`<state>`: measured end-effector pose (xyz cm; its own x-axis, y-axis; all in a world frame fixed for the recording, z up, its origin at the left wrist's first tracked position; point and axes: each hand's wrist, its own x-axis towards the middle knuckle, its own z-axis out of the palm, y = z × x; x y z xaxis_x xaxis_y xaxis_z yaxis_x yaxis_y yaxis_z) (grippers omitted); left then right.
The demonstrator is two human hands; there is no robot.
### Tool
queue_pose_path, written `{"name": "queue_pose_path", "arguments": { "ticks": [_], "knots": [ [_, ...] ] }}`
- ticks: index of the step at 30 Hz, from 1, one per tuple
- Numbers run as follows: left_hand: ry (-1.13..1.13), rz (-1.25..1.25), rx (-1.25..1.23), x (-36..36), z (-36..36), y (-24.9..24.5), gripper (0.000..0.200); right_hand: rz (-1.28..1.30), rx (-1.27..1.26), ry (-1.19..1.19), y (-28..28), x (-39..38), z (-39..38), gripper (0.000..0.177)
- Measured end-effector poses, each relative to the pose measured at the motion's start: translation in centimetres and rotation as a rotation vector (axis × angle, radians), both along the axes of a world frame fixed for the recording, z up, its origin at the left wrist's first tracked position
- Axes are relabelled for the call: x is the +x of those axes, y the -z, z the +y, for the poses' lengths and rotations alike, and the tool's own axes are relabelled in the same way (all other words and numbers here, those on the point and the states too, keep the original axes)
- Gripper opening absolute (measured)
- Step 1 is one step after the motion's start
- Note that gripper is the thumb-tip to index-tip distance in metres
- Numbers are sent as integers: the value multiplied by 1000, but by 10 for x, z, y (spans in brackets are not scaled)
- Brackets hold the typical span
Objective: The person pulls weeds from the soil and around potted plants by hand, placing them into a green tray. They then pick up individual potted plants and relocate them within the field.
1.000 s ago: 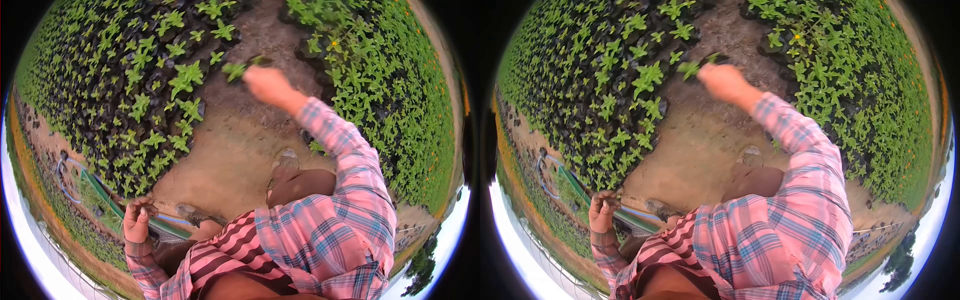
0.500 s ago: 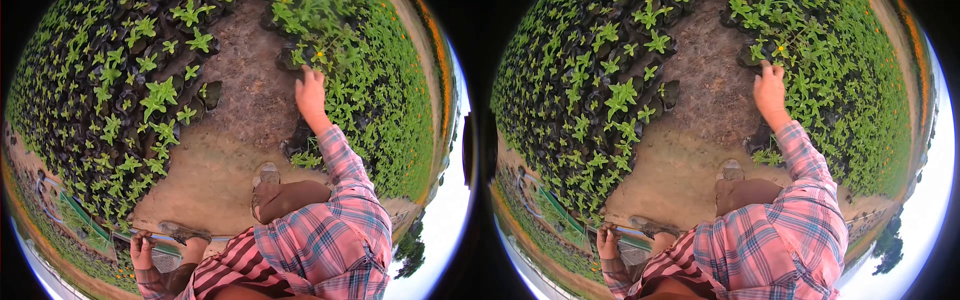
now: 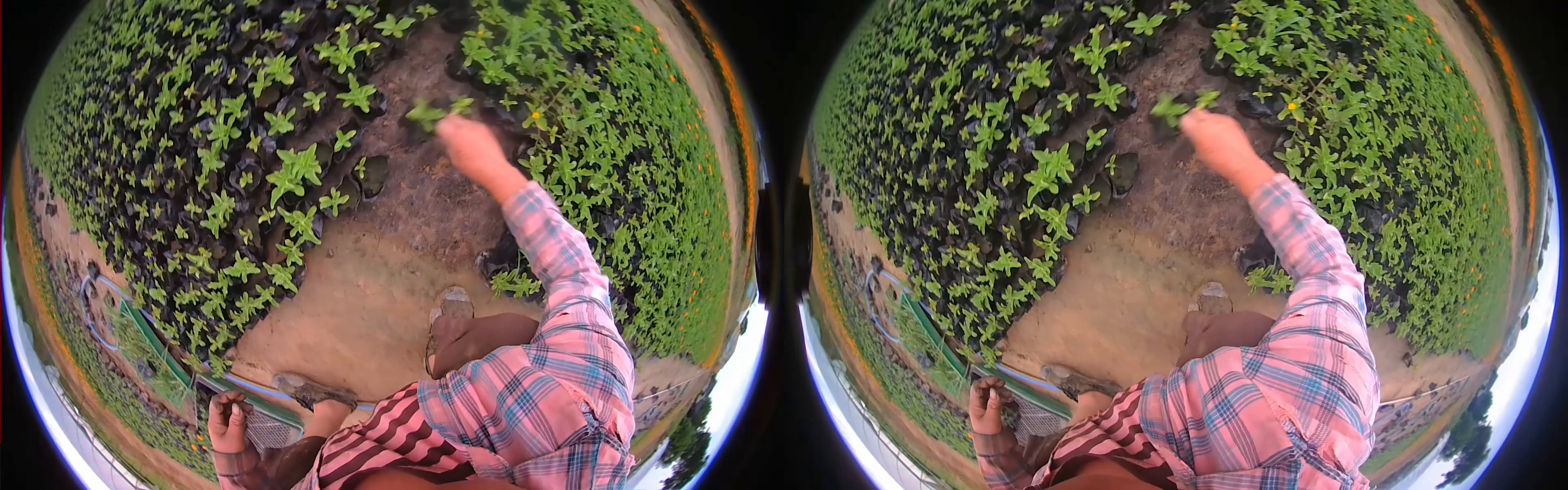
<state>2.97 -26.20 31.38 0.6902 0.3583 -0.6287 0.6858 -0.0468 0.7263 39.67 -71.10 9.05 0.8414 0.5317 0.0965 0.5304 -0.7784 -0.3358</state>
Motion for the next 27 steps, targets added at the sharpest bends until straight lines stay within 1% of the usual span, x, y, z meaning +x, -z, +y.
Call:
{"name": "queue_pose_path", "arguments": {
  "ticks": [1, 3, 4, 5, 7, 8, 11, 12, 14, 15, 17, 18, 19, 21, 22, 25, 26, 27],
  "knots": [
    [15, -18, 2, 6, -3, 0, 28, -23, -5, -119, 10, 2, 6, 11],
    [50, -16, 28, 14, -9, -3, 27, 89, -23, -235, 25, 3, 12, 10],
    [36, -39, 3, 16, -12, -2, 25, 130, 87, -169, 20, 2, 13, 10],
    [36, -48, 8, 14, -11, 0, 25, 120, 91, -171, 16, 7, 13, 10],
    [56, 0, -25, 7, -10, 6, 25, 96, 502, 260, 6, 14, 5, 14],
    [47, 9, -21, 7, -10, 9, 26, 35, 505, 324, 5, 26, -3, 17],
    [43, -13, -61, 2, -8, 20, 26, -142, 180, 561, 21, 54, -15, 32],
    [29, -10, -71, 0, -8, 22, 28, -142, 181, 558, 26, 64, -18, 32],
    [34, 5, -60, -6, -7, 21, 28, -52, 39, 663, 32, 74, -19, 41],
    [44, 14, -51, -7, -6, 21, 29, -50, 47, 662, 34, 74, -19, 41],
    [33, -3, -38, -9, -6, 21, 29, -90, 56, 642, 33, 77, -20, 38],
    [33, 22, -26, -8, -6, 20, 29, -178, 78, 646, 41, 78, -23, 26],
    [33, 48, -15, -7, -7, 20, 29, -180, 81, 645, 42, 80, -26, 26],
    [33, 44, -27, -11, -6, 24, 28, -161, -17, 507, 43, 85, -36, 18],
    [34, 44, -39, -13, -5, 26, 28, -179, -13, 466, 45, 89, -39, 12],
    [93, 42, -38, -13, -6, 30, 27, -164, 42, 421, 51, 94, -49, 10],
    [111, 63, -23, -14, -5, 31, 29, -168, 39, 411, 39, 91, -44, 14],
    [112, 60, -23, -14, -5, 32, 29, -172, 38, 412, 28, 88, -37, 14]
  ]
}}
